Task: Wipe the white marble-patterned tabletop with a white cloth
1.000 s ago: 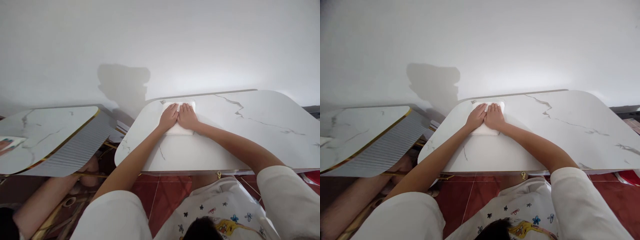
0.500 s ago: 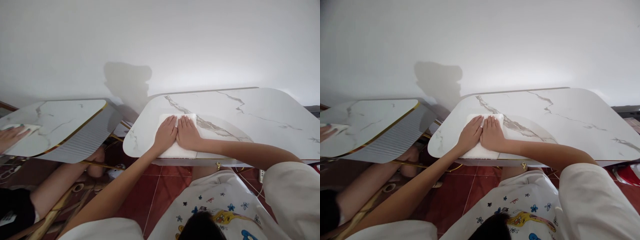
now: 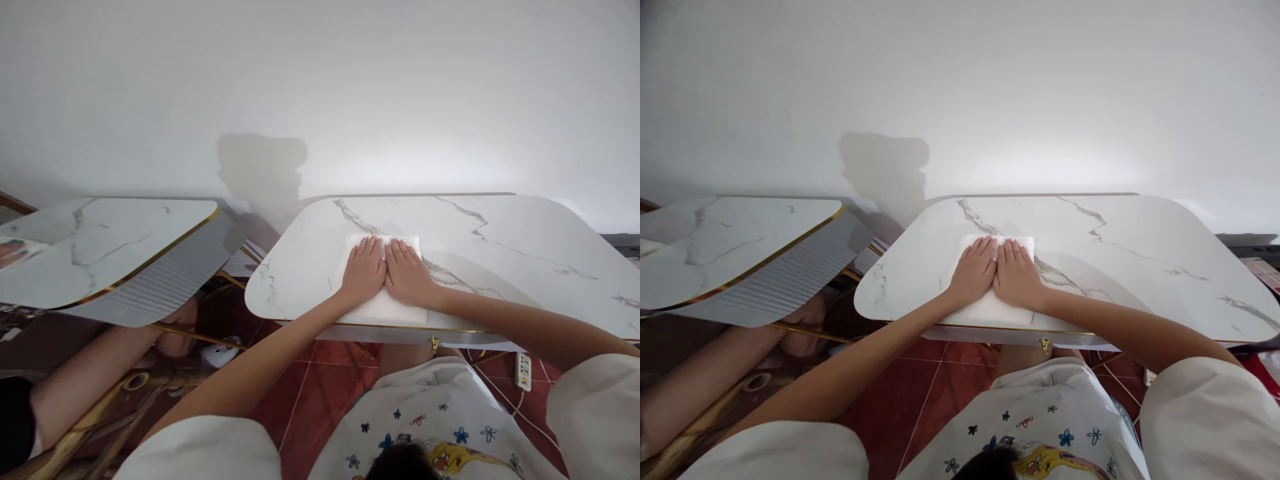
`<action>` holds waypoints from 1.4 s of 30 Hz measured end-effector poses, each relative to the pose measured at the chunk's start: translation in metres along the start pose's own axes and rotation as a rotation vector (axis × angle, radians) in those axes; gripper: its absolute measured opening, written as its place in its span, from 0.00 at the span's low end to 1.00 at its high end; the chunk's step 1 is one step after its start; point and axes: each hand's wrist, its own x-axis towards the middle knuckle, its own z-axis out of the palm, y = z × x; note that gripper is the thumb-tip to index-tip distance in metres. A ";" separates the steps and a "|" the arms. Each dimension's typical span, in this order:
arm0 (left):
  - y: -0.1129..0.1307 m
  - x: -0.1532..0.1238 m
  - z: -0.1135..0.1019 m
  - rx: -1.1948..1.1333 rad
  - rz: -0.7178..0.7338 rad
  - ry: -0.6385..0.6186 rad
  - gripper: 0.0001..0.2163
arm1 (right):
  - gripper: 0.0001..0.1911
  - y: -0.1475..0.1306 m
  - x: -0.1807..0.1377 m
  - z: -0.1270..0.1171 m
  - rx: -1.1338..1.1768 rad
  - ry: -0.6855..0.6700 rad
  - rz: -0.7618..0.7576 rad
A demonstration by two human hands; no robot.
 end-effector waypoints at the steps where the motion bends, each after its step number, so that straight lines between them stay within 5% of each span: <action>1: -0.002 0.009 0.002 -0.003 -0.002 0.005 0.24 | 0.29 0.005 0.008 0.003 -0.003 0.000 0.002; 14: -0.046 0.141 0.029 -0.029 -0.006 0.075 0.22 | 0.29 0.080 0.127 0.043 0.001 -0.076 0.025; 24: -0.081 0.201 0.044 -0.053 -0.021 0.131 0.21 | 0.29 0.104 0.188 0.065 0.043 -0.049 0.047; 37: -0.035 0.227 0.060 0.066 0.016 0.079 0.20 | 0.28 0.160 0.174 0.061 0.011 -0.029 0.056; 42: -0.038 0.230 0.065 0.051 0.100 0.075 0.21 | 0.29 0.157 0.167 0.061 -0.007 -0.014 0.115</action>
